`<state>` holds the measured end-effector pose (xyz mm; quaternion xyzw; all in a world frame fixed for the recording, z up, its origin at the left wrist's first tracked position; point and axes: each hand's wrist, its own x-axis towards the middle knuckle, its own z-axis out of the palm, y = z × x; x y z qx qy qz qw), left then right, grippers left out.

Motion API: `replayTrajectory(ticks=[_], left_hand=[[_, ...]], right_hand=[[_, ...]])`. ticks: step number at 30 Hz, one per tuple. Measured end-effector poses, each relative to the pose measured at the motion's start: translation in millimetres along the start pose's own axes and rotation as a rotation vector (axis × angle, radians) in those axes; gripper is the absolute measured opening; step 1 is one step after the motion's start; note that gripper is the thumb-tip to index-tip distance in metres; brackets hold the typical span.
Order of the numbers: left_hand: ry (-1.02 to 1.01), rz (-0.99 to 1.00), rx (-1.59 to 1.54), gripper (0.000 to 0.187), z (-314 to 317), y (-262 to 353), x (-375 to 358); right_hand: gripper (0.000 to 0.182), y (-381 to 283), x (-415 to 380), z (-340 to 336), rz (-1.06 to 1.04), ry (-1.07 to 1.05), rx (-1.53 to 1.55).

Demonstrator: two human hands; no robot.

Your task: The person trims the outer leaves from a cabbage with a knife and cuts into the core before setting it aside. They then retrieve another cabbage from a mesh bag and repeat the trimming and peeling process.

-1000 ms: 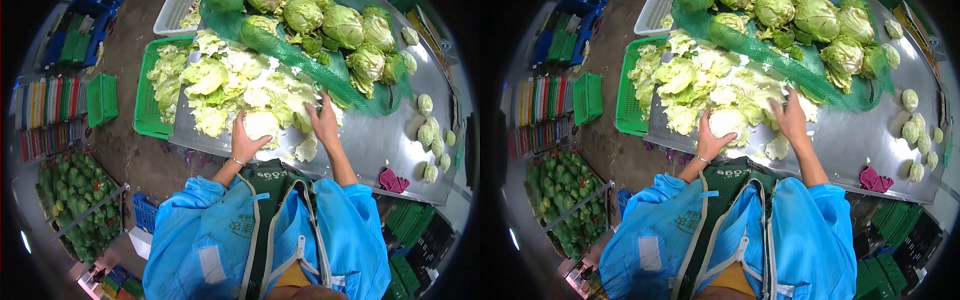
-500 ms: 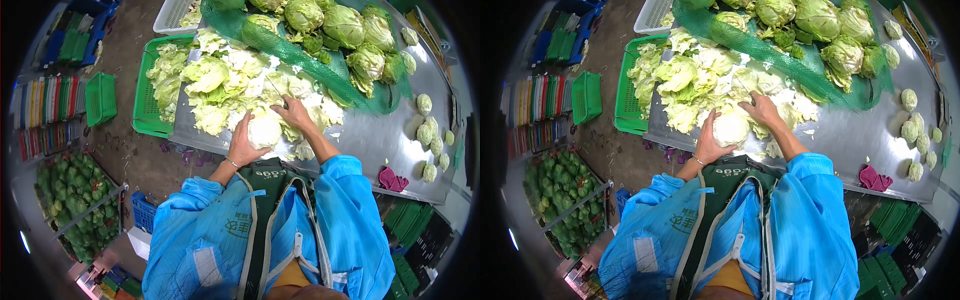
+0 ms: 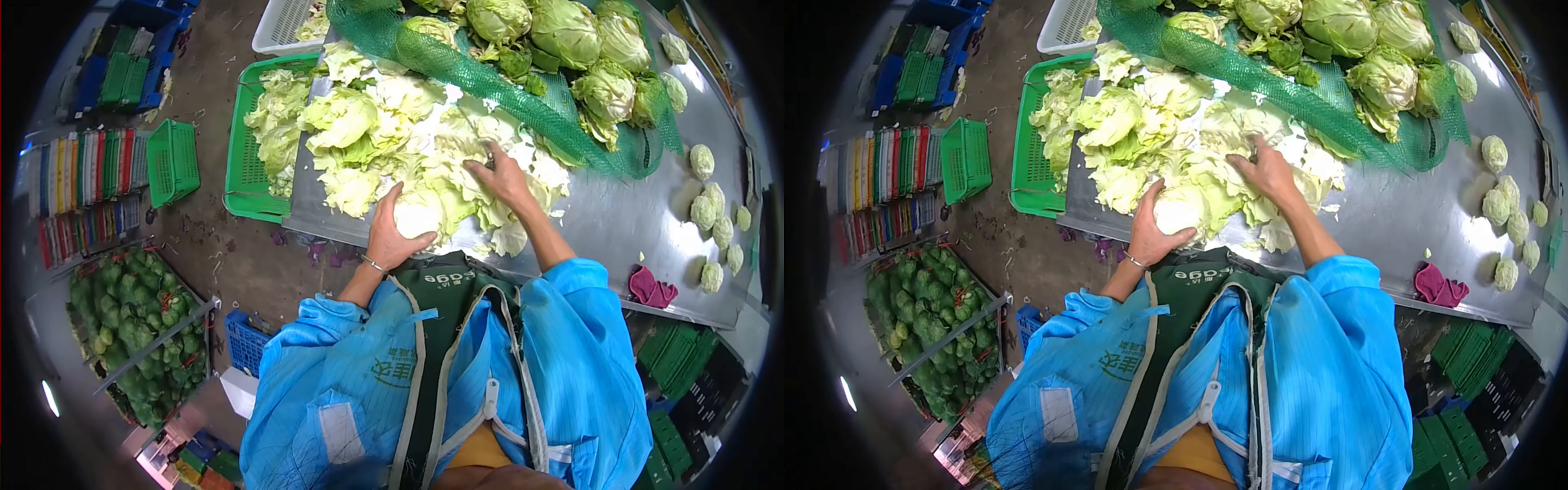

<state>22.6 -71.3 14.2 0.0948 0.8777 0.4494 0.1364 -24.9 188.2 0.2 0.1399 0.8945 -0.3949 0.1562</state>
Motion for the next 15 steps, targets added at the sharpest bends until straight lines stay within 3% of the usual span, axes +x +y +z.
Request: replayTrajectory(ticks=[4, 6, 7, 10, 12, 13, 15], left_hand=[[0.049, -0.106, -0.353, 0.092, 3.6, -9.4, 9.9], [0.065, -0.247, -0.621, 0.09, 8.2, -16.2, 16.6], [0.051, -0.258, -0.69, 0.09, 4.8, -1.2, 20.2], [0.002, -0.285, -0.854, 0.091, -3.0, 32.4, 25.5], [-0.007, -0.233, -0.758, 0.09, -2.5, 27.6, 25.8], [-0.017, -0.203, -0.71, 0.09, -2.3, 27.1, 27.2], [-0.045, -0.206, -0.759, 0.087, -2.7, 33.8, 24.0]], right_hand=[[0.077, -24.0, -37.2, -8.0, -0.262, 0.18, 0.046], [0.076, -39.8, -62.0, -0.3, -0.319, -0.003, 0.187], [0.072, -40.8, -65.9, 7.8, -0.336, -0.082, 0.281], [0.05, -40.1, -62.6, 23.3, -0.316, 0.007, 0.372], [0.037, -42.7, -56.6, 15.9, -0.257, 0.014, 0.466], [0.025, -43.8, -54.4, 11.9, -0.192, 0.051, 0.426], [0.023, -27.8, -49.0, 14.1, -0.233, 0.104, 0.303]])
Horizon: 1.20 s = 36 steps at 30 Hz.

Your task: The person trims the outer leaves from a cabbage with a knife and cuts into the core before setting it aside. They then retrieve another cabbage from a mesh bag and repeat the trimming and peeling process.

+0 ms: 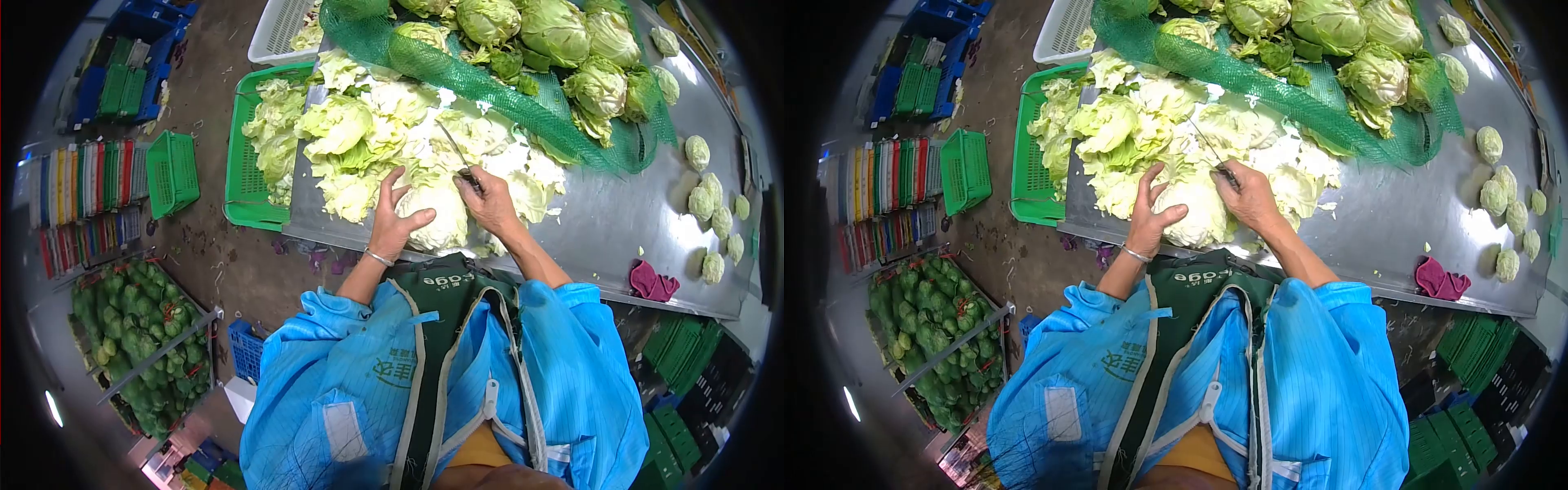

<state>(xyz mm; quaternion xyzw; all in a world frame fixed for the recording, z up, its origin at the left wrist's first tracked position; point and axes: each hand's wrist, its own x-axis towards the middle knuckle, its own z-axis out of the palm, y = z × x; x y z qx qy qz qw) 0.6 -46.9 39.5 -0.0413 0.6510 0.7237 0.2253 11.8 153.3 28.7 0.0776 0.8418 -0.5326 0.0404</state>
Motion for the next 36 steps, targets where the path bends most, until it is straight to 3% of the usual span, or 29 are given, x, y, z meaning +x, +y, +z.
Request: replayTrajectory(ticks=[3, 6, 7, 13, 16, 17, 20, 23, 26, 29, 32, 33, 34, 36], left_hand=[[0.062, -0.08, -0.148, 0.083, 1.0, -7.1, 2.2], [0.15, -0.213, -0.392, 0.075, 0.7, -12.6, 4.4], [0.164, -0.237, -0.455, 0.074, -1.6, -15.4, 6.8], [0.101, -0.408, -0.782, 0.057, 1.4, -7.3, 6.1], [0.087, -0.467, -0.862, 0.054, 4.8, -3.6, 2.1], [0.087, -0.467, -0.869, 0.055, 6.7, -2.7, 0.9], [0.099, -0.476, -0.869, 0.053, 10.4, 6.4, 0.0], [0.144, -0.374, -0.768, 0.053, 8.4, -3.8, 5.8], [0.23, -0.253, -0.548, 0.055, 12.1, 0.4, 2.1], [0.203, -0.155, -0.386, 0.061, 8.1, 0.2, -1.4], [0.123, -0.129, -0.329, 0.066, 5.2, -0.3, -5.0], [0.089, -0.13, -0.316, 0.068, 5.1, 1.8, -5.1], [0.076, -0.107, -0.264, 0.068, 7.3, 6.9, -6.3], [0.071, -0.059, -0.174, 0.07, 15.5, 19.3, -13.5]], right_hand=[[0.035, 15.2, 4.8, -6.7, 0.167, 0.007, 0.197], [0.055, -15.8, -8.9, -17.4, 0.001, -0.137, 0.219], [0.072, -28.2, -12.0, -19.9, -0.005, -0.263, 0.063], [0.041, -27.4, -8.0, -11.3, -0.064, -0.202, 0.188], [0.025, -28.7, -2.9, -13.9, 0.013, -0.13, 0.088], [0.019, -25.5, -3.1, -9.6, -0.115, -0.035, 0.106], [0.027, -10.7, 1.4, -13.8, 0.081, -0.084, 0.235], [0.037, -18.0, -3.2, -10.9, -0.044, -0.078, 0.365], [0.042, -24.2, -6.3, -2.0, -0.059, -0.055, 0.235], [0.029, -19.4, -11.3, 0.1, 0.013, 0.022, 0.355], [0.016, -11.5, -12.1, -9.2, -0.114, 0.039, 0.044], [0.012, 6.0, -4.5, -11.8, -0.056, 0.096, -0.025], [0.017, 17.7, 4.4, -16.0, 0.052, 0.159, 0.078], [0.027, 30.1, 10.2, -29.5, 0.067, 0.138, 0.117]])
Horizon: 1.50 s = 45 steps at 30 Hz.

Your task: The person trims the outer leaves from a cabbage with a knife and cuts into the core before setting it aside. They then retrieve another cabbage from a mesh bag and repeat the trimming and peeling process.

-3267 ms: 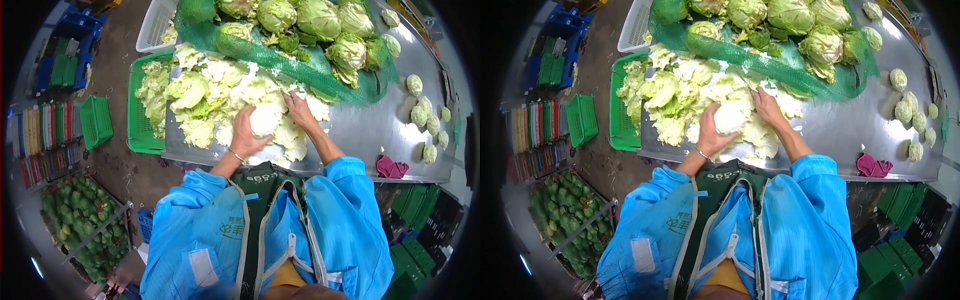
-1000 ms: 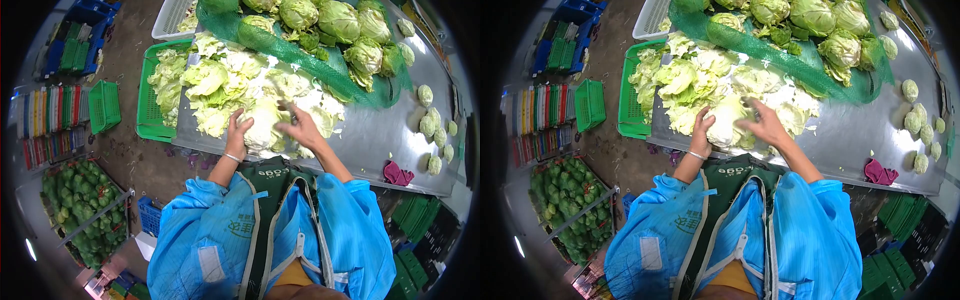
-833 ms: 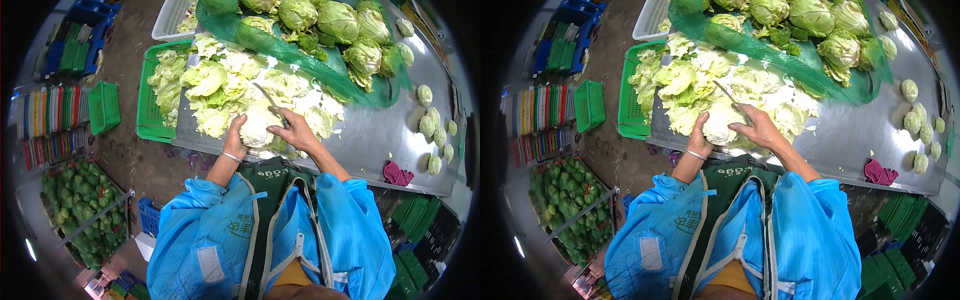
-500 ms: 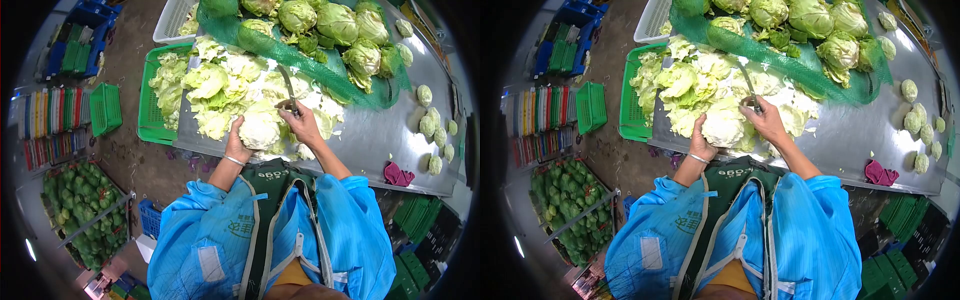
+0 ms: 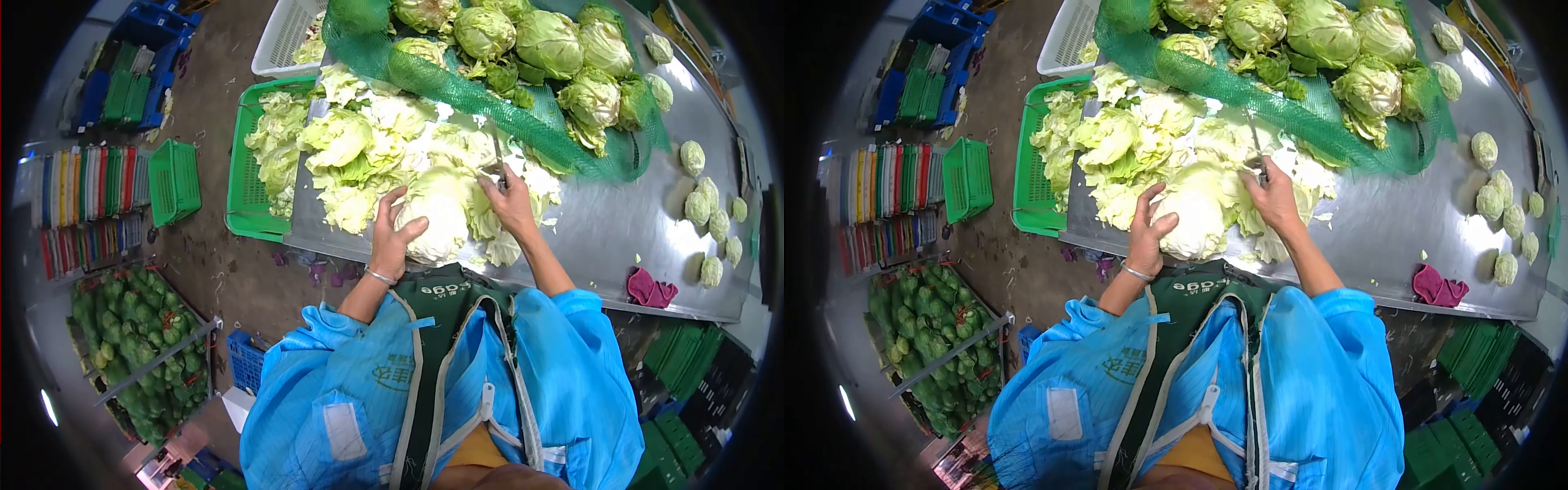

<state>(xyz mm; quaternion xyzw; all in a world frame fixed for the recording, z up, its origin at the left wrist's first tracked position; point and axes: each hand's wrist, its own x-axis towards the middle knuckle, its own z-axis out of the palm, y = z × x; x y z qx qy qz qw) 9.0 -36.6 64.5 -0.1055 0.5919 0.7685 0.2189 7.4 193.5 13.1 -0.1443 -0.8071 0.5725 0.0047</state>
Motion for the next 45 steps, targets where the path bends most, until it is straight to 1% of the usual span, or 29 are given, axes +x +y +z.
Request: replayTrajectory(ticks=[1, 3, 4, 6, 9, 12, 15, 17, 18, 19, 20, 21, 22, 23, 25, 27, 29, 32, 33, 34, 36, 37, 38, 39, 40, 41, 42, 44, 45], left_hand=[[-0.023, 0.024, 0.01, 0.078, 1.8, 2.3, -0.1], [-0.007, 0.134, 0.181, 0.081, -3.7, -8.9, 7.5], [-0.003, 0.195, 0.266, 0.083, -6.1, -13.0, 12.4], [-0.018, 0.221, 0.329, 0.087, -8.9, -11.0, 14.6], [-0.019, 0.234, 0.33, 0.089, -7.1, 0.8, 10.0], [-0.03, 0.286, 0.341, 0.089, -8.0, -0.3, 13.7], [-0.052, 0.312, 0.359, 0.087, -8.6, 0.4, 16.4], [-0.085, 0.28, 0.345, 0.083, -1.0, 10.9, 9.2], [-0.075, 0.214, 0.251, 0.081, -1.7, 9.1, 8.7], [-0.066, 0.151, 0.159, 0.08, -3.9, 5.6, 10.2], [-0.058, 0.09, 0.067, 0.079, -6.6, 2.3, 12.7], [-0.064, 0.103, 0.06, 0.066, -10.5, -0.3, 13.0], [-0.087, 0.019, -0.092, 0.064, -13.6, -1.7, 16.8], [-0.107, -0.071, -0.244, 0.061, -16.9, -4.0, 18.6], [-0.117, -0.255, -0.519, 0.054, -22.6, -14.8, 23.3], [-0.161, -0.319, -0.621, 0.057, -21.5, -13.7, 25.1], [-0.215, -0.369, -0.697, 0.06, -21.4, -12.0, 25.1], [-0.314, -0.417, -0.798, 0.065, -23.6, -10.1, 22.1], [-0.357, -0.44, -0.839, 0.066, -23.5, -10.3, 21.3], [-0.4, -0.465, -0.882, 0.068, -23.1, -11.5, 19.1], [-0.324, -0.481, -1.008, 0.07, -15.5, -13.2, 10.3], [-0.289, -0.486, -1.07, 0.071, -12.9, -10.9, 9.0], [-0.389, -0.524, -1.133, 0.071, -12.8, -6.9, 11.1], [-0.485, -0.56, -1.198, 0.071, -13.0, -4.4, 11.2], [-0.577, -0.603, -1.261, 0.072, -14.2, -4.3, 8.9], [-0.442, -0.715, -1.415, 0.073, -15.6, -6.1, 10.2], [-0.436, -0.707, -1.398, 0.073, -17.4, -10.8, 12.7], [-0.431, -0.699, -1.356, 0.074, -19.5, -19.8, 18.6], [-0.38, -0.654, -1.282, 0.073, -12.7, -8.2, 12.0]], right_hand=[[0.032, -19.6, -5.3, -0.3, -0.025, -0.095, -0.005], [0.043, -58.3, -17.2, -0.4, -0.077, -0.271, -0.012], [0.052, -58.5, -16.3, 3.6, -0.174, -0.337, -0.029], [0.049, -66.7, -15.8, 6.0, -0.126, -0.365, 0.042], [0.044, -76.5, -15.8, 0.5, -0.106, -0.391, -0.052], [0.034, -67.9, -18.6, 4.8, -0.239, -0.303, -0.098], [0.023, -39.1, -15.2, 15.9, -0.366, -0.064, -0.125], [0.018, -22.7, -8.3, 16.0, -0.231, -0.084, -0.141], [0.016, -16.4, -4.6, 15.3, -0.164, -0.093, -0.148], [0.016, -12.6, -0.8, 15.0, -0.094, -0.02, -0.018], [0.02, 1.5, 7.2, 10.4, 0.119, 0.041, 0.002], [0.023, 3.1, 10.3, -1.5, 0.135, 0.017, -0.048], [0.026, 4.0, 14.4, -8.7, 0.148, -0.013, -0.099], [0.031, 6.1, 10.2, -7.3, 0.045, 0.001, -0.02], [0.033, -37.6, -5.9, -7.6, 0.052, -0.177, 0.013], [0.034, -71.6, -8.5, -5.6, 0.074, -0.314, 0.059], [0.034, -86.5, -8.6, -1.6, 0.118, -0.42, 0.122], [0.032, -62.6, -2.5, 7.1, 0.046, -0.319, 0.301], [0.028, -55.0, -1.5, 7.2, 0.088, -0.312, 0.255], [0.028, -41.1, 2.2, 7.7, 0.135, -0.258, 0.225], [0.028, -4.9, 12.1, 5.6, 0.226, -0.142, 0.167], [0.031, 15.1, 13.2, -2.5, 0.185, -0.089, 0.01], [0.033, 29.0, 17.4, -12.0, 0.138, -0.041, -0.15], [0.051, 31.1, 13.3, -17.2, 0.124, -0.07, -0.159], [0.057, 14.1, 7.2, -18.5, 0.16, -0.155, -0.14], [0.063, -19.4, 1.4, -22.7, 0.198, -0.236, -0.12], [0.069, -48.3, -3.3, -25.3, 0.234, -0.311, -0.099], [0.085, -55.4, -5.8, -13.9, -0.053, -0.443, 0.151], [0.084, -64.2, -10.7, -5.8, -0.029, -0.462, 0.245]])
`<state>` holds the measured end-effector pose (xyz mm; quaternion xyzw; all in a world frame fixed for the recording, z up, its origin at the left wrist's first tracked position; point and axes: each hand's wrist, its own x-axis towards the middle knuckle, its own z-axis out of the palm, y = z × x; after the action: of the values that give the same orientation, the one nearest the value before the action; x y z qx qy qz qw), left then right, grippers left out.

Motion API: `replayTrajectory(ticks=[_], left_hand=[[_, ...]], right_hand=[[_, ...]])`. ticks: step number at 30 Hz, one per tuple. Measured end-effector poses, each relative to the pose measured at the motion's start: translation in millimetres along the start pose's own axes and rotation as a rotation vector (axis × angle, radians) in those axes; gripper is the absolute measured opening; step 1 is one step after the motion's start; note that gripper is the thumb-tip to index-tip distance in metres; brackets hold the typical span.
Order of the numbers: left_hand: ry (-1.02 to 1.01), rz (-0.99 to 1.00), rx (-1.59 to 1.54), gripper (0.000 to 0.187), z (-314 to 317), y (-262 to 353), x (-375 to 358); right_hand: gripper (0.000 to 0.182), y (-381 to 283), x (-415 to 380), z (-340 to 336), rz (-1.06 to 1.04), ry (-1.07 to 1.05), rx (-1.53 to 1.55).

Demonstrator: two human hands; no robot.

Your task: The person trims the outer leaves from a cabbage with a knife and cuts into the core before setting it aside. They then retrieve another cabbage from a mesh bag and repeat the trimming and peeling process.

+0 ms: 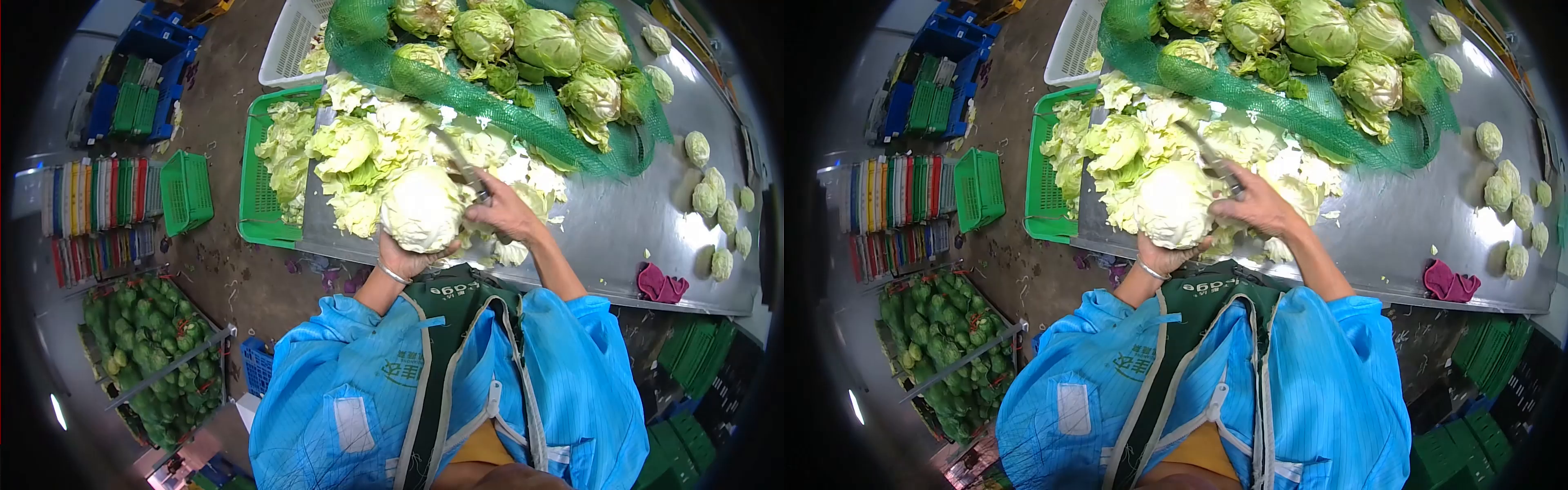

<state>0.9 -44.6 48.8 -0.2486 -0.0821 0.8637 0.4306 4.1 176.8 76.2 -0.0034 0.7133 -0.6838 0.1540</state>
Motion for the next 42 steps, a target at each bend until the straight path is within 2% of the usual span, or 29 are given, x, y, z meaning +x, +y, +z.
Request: replayTrajectory(ticks=[1, 2, 3, 4, 5, 6, 7, 8, 10, 13, 14, 15, 16, 17, 19, 23, 25, 29, 30, 33, 34, 37, 39, 42], left_hand=[[-0.035, -0.013, 0.088, 0.074, 5.6, -0.8, -0.9], [-0.071, -0.024, 0.174, 0.074, 10.1, 0.4, -1.9], [-0.109, -0.033, 0.26, 0.075, 14.3, 1.4, -1.4], [0.102, 0.125, 0.47, 0.073, 20.0, 4.2, 3.9], [0.145, 0.211, 0.648, 0.071, 24.8, 7.0, 1.9], [0.19, 0.295, 0.828, 0.07, 30.1, 12.3, -2.8], [0.239, 0.374, 1.008, 0.069, 31.9, 16.2, -5.5], [0.338, 0.419, 1.178, 0.069, 4.5, 31.5, 1.0], [0.294, 0.387, 1.043, 0.07, 11.1, 31.3, 4.5], [0.243, 0.331, 0.831, 0.074, 11.5, 22.6, 5.0], [0.218, 0.315, 0.724, 0.075, 14.0, 18.7, 4.1], [0.193, 0.302, 0.617, 0.077, 16.1, 15.7, 3.6], [0.256, 0.31, 0.594, 0.082, 12.3, 15.8, 4.5], [0.2, 0.26, 0.525, 0.083, 8.6, 17.3, 3.2], [0.079, 0.17, 0.39, 0.084, 4.8, 22.8, 2.2], [0.289, 0.257, 0.358, 0.087, 5.6, 22.8, 7.9], [0.425, 0.334, 0.366, 0.087, 22.2, 11.0, 13.1], [0.48, 0.395, 0.415, 0.087, 10.1, 8.5, 16.7], [0.479, 0.425, 0.418, 0.082, 9.5, 5.9, 17.5], [0.523, 0.411, 0.387, 0.076, 16.8, -5.3, 17.6], [0.543, 0.398, 0.35, 0.07, 19.2, -6.9, 17.1], [0.482, 0.412, 0.327, 0.071, 13.0, -8.0, 15.5], [0.536, 0.421, 0.381, 0.072, 12.3, -9.6, 14.6], [0.582, 0.425, 0.388, 0.072, 11.6, -14.6, 13.7]], right_hand=[[0.084, -5.8, -1.0, 9.0, 0.004, -0.018, 0.095], [0.073, -2.6, -0.7, 9.6, -0.022, 0.053, 0.06], [0.069, -2.4, 0.0, 8.6, 0.061, 0.076, 0.103], [0.065, -2.3, 1.4, 7.6, 0.144, 0.097, 0.147], [0.061, -1.4, 2.6, 7.9, 0.229, 0.116, 0.192], [0.046, 5.1, 5.1, 11.0, 0.192, 0.17, 0.108], [0.043, 6.5, 7.1, 14.3, 0.159, 0.194, 0.068], [0.04, 7.4, 8.6, 18.2, 0.134, 0.211, 0.024], [0.03, 3.8, 13.5, 19.4, 0.081, 0.244, -0.115], [0.027, 6.7, 13.7, 13.2, -0.007, 0.358, -0.12], [0.025, 1.9, 9.5, 4.5, 0.124, 0.382, -0.079], [0.027, 15.7, 11.5, -9.1, 0.134, 0.395, -0.162], [0.03, 35.5, 10.7, -27.2, 0.134, 0.384, -0.41], [0.033, 47.2, 11.2, -38.0, 0.129, 0.37, -0.658], [0.041, 34.9, 7.5, -31.1, 0.048, 0.398, -0.543], [0.058, -3.8, -5.8, 4.2, 0.051, 0.276, -0.45], [0.065, -2.4, -9.5, 19.8, -0.177, 0.202, -0.524], [0.071, -12.3, -16.9, 44.9, -0.175, 0.079, -0.68], [0.072, -9.0, -15.3, 48.9, -0.214, 0.061, -0.754], [0.069, -11.0, -8.3, 52.6, -0.092, 0.034, -0.834], [0.066, -9.5, -6.6, 51.3, -0.117, 0.038, -0.837], [0.059, -0.8, -1.5, 47.6, -0.177, 0.055, -0.84], [0.055, 5.2, 1.0, 46.5, -0.193, 0.079, -0.827], [0.043, 27.6, 14.7, 37.9, -0.257, 0.236, -0.676]])
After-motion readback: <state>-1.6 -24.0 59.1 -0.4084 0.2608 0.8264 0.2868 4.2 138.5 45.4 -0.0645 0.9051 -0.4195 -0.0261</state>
